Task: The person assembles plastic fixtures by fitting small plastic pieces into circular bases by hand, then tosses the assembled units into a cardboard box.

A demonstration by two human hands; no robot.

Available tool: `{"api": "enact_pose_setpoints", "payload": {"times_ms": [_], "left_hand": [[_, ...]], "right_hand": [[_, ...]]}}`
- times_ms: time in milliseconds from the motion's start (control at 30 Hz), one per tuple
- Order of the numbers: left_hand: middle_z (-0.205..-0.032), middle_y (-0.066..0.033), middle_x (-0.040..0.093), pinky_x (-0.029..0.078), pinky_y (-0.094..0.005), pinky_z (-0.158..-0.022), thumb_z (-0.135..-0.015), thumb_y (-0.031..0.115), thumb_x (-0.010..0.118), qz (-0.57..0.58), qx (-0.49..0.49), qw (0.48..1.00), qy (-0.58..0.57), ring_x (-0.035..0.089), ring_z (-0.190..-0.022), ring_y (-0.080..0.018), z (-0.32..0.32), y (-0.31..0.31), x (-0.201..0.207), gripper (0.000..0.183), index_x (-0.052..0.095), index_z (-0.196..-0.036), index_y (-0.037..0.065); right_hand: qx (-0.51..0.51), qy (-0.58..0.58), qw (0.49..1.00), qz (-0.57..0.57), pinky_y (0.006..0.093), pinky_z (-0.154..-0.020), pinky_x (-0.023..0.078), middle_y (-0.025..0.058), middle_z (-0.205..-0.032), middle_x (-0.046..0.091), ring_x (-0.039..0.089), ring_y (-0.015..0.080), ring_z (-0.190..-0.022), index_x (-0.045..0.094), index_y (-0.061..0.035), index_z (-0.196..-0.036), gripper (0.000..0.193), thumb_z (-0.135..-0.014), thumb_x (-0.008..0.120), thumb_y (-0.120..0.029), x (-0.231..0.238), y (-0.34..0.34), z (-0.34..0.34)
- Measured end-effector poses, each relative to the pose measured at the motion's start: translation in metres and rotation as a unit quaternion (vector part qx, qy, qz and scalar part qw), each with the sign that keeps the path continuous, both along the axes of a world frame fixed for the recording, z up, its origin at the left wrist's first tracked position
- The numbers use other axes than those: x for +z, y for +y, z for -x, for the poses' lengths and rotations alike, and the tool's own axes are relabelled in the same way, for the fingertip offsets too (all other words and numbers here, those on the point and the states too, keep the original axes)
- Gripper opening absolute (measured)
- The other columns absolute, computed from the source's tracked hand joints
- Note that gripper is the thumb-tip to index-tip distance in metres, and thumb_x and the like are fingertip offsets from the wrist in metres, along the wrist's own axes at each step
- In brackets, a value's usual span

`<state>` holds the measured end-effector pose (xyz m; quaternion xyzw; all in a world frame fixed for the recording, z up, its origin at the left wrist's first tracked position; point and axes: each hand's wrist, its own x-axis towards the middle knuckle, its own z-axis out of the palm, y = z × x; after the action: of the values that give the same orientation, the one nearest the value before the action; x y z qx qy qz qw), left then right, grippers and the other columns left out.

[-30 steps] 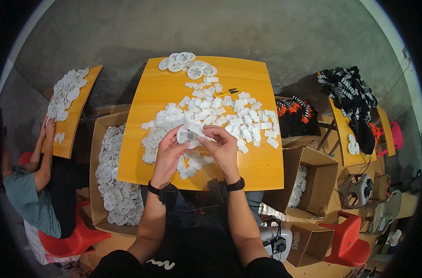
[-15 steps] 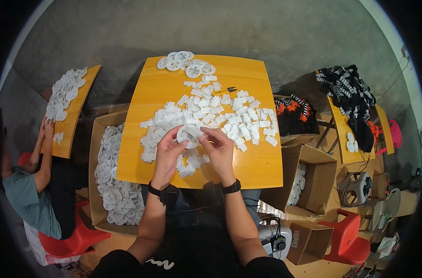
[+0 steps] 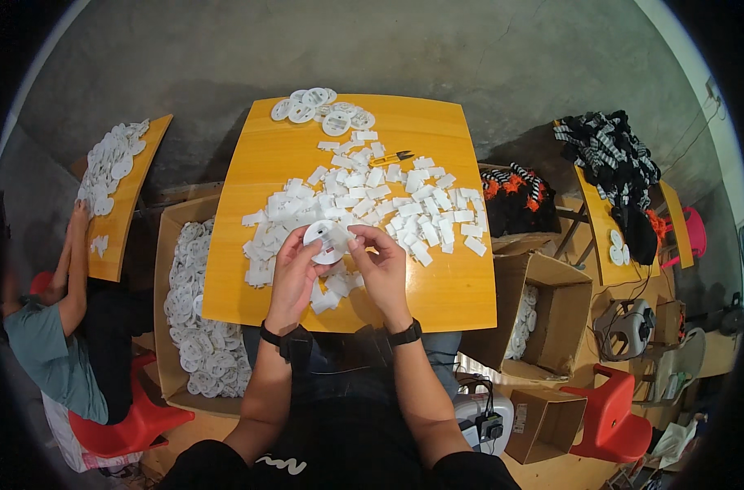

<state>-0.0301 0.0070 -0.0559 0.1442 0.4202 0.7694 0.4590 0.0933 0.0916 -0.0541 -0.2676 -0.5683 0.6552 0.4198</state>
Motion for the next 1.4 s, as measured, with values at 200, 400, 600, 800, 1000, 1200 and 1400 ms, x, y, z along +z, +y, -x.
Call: {"api": "enact_pose_setpoints", "payload": {"times_ms": [200,400,600,800,1000,1200,1400], "left_hand": [[-0.114,-0.0083,0.06,0.055,-0.0366,-0.083,-0.093,0.005,0.054,-0.013,-0.001,0.999,-0.036,0.062,-0.099,-0.0179,-0.004,0.0,0.003,0.027,0.053,-0.12,0.002],[-0.105,-0.0069,0.062,0.055,-0.0342,-0.081,-0.093,0.005,0.055,0.028,0.02,0.999,0.013,0.062,-0.094,-0.0162,0.0,-0.004,-0.002,0.024,0.052,-0.116,0.003],[-0.097,-0.0066,0.063,0.054,-0.0329,-0.083,-0.092,0.003,0.057,0.001,0.013,1.0,0.004,0.063,-0.089,-0.0158,-0.003,-0.003,-0.002,0.012,0.051,-0.102,0.003],[-0.094,-0.0062,0.063,0.055,-0.0328,-0.082,-0.091,0.002,0.058,-0.002,0.006,1.0,0.002,0.064,-0.086,-0.0152,-0.008,-0.001,0.003,0.007,0.053,-0.095,0.002],[-0.089,-0.0049,0.063,0.056,-0.0312,-0.078,-0.09,0.002,0.06,0.007,-0.012,1.0,0.018,0.064,-0.082,-0.0133,-0.007,-0.002,-0.001,0.005,0.055,-0.09,0.003],[-0.09,-0.0042,0.063,0.055,-0.0301,-0.079,-0.09,0.003,0.062,-0.011,-0.005,1.0,0.019,0.064,-0.084,-0.0129,-0.008,0.0,-0.002,0.006,0.056,-0.089,0.004],[-0.102,-0.0058,0.063,0.054,-0.03,-0.083,-0.09,0.0,0.061,0.015,0.002,0.998,0.065,0.063,-0.091,-0.0135,-0.012,-0.001,0.01,0.012,0.056,-0.101,0.001]], "right_hand": [[0.044,0.048,0.994,0.086,0.0196,-0.06,0.047,0.0003,-0.084,0.061,0.056,0.0058,-0.072,0.063,-0.0002,-0.104,0.017,-0.087,0.066,-0.001,0.004,-0.001,-0.004],[0.056,0.095,0.987,0.12,0.0213,-0.061,0.051,0.0039,-0.088,0.063,0.062,0.0084,-0.075,0.061,0.0009,-0.103,0.019,-0.085,0.067,0.002,0.006,-0.002,-0.007],[0.051,0.104,0.992,0.057,0.0233,-0.073,0.054,0.0047,-0.095,0.064,0.064,0.0107,-0.085,0.061,0.002,-0.104,0.022,-0.083,0.068,0.006,0.008,-0.003,-0.009],[0.069,0.104,0.992,0.036,0.0243,-0.079,0.054,0.0079,-0.105,0.064,0.062,0.0117,-0.094,0.063,0.0014,-0.106,0.024,-0.083,0.069,0.006,0.007,-0.004,-0.011],[0.043,0.059,0.997,-0.025,0.0234,-0.076,0.054,0.0075,-0.107,0.063,0.061,0.0112,-0.093,0.065,0.0008,-0.105,0.025,-0.082,0.07,0.005,0.007,-0.002,-0.009],[-0.038,0.011,0.999,-0.025,0.022,-0.075,0.054,0.0065,-0.104,0.063,0.062,0.0106,-0.09,0.065,0.0005,-0.106,0.028,-0.079,0.073,0.004,0.014,-0.006,-0.006],[-0.065,-0.021,0.997,-0.02,0.0219,-0.073,0.054,0.0058,-0.091,0.066,0.064,0.0096,-0.082,0.065,0.0011,-0.107,0.027,-0.081,0.073,0.002,0.014,-0.004,-0.007]]}}
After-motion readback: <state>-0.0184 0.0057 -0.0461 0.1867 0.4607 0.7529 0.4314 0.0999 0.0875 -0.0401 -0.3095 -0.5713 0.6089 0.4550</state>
